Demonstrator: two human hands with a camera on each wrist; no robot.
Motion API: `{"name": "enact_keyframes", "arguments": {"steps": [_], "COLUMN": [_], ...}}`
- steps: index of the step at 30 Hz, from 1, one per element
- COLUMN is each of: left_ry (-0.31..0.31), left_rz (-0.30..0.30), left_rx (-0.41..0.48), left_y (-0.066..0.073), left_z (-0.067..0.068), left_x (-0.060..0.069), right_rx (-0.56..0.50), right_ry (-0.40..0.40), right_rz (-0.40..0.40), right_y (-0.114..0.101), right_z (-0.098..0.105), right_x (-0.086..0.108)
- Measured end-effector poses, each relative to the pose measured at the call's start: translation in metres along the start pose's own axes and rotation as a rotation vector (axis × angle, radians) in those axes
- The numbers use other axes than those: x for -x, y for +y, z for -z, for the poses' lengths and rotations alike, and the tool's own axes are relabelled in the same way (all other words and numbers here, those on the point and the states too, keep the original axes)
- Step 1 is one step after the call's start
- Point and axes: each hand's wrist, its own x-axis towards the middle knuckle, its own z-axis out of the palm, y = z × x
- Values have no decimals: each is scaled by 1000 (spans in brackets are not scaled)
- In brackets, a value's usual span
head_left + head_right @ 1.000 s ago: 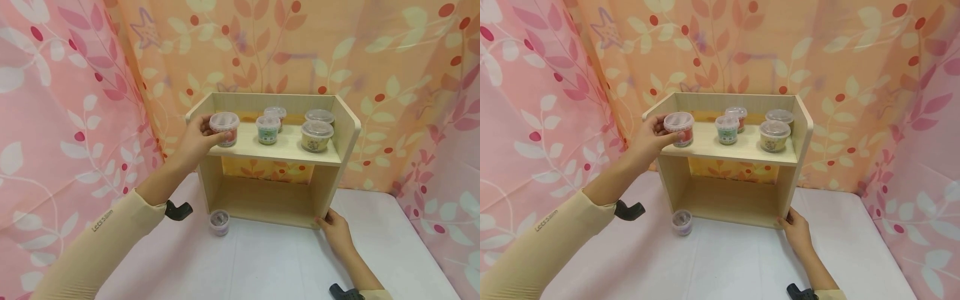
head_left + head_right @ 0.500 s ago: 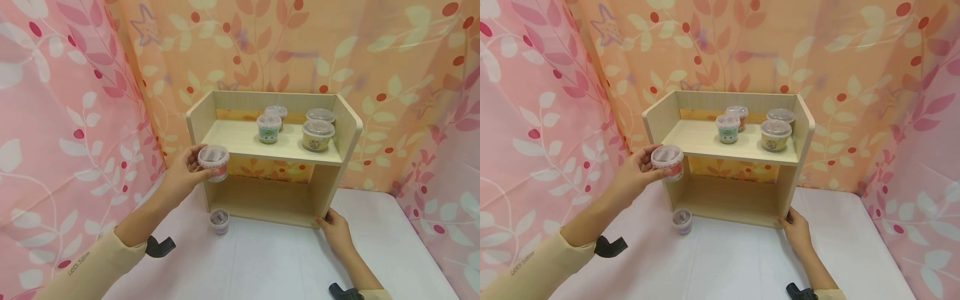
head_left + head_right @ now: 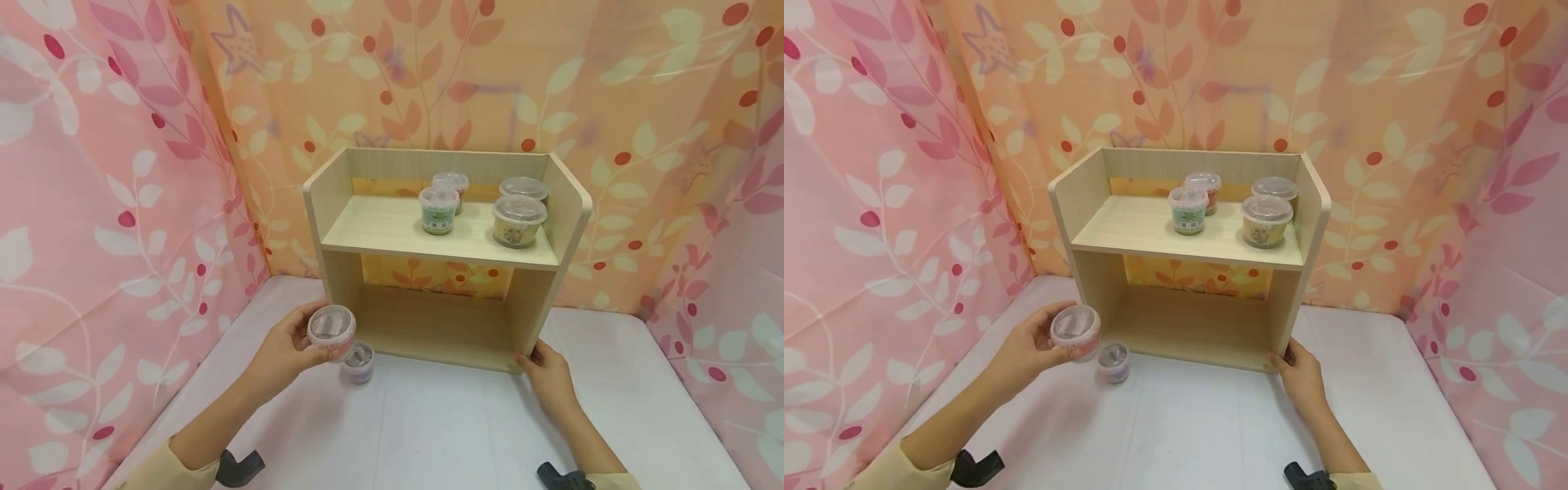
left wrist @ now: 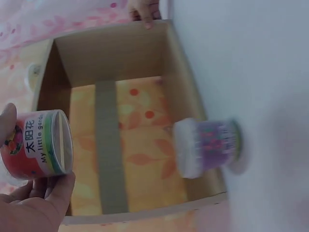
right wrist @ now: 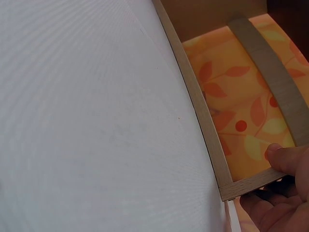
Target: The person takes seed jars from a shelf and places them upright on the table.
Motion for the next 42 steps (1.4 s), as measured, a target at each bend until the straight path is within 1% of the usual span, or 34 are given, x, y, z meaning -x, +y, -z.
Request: {"name": "enact_keyframes", "arguments": {"steps": [3, 8, 12, 17, 21, 23, 27, 30, 35, 39, 42], "left_ry": [-15, -28, -30, -51, -55, -42, -30, -27, -9, -2, -8], "left_rz": [7, 31, 77, 141, 176, 192, 231, 236, 225, 239, 246], "left_rx": [-4, -41, -57, -88, -158, -200, -246, -270, -285, -298, -304], "left_y": [-20, -54, -78, -101, -117, -123, -132, -136, -137, -136, -135], "left_z": [-2, -7, -9, -13, -16, -19, -25, -28, -32, -34, -35], "left_x": [8, 19, 25, 28, 29, 30, 33, 34, 34, 35, 36], "right_rx": [5, 9, 3, -16, -25, -24, -16, -12, -6, -4, 0], "right_ry": [0, -6, -8, -4, -7, -8, -9, -7, 0, 7, 6], "right_rz": [-1, -2, -10, -15, -19, -19, -15, -11, -10, -8, -5], "right_y": [1, 0, 1, 1, 2, 2, 1, 1, 1, -1, -1], "right_z": [1, 2, 1, 0, 0, 0, 0, 0, -1, -1, 0], "right_x": [0, -1, 0, 0, -1, -1, -1, 0, 0, 0, -1]}}
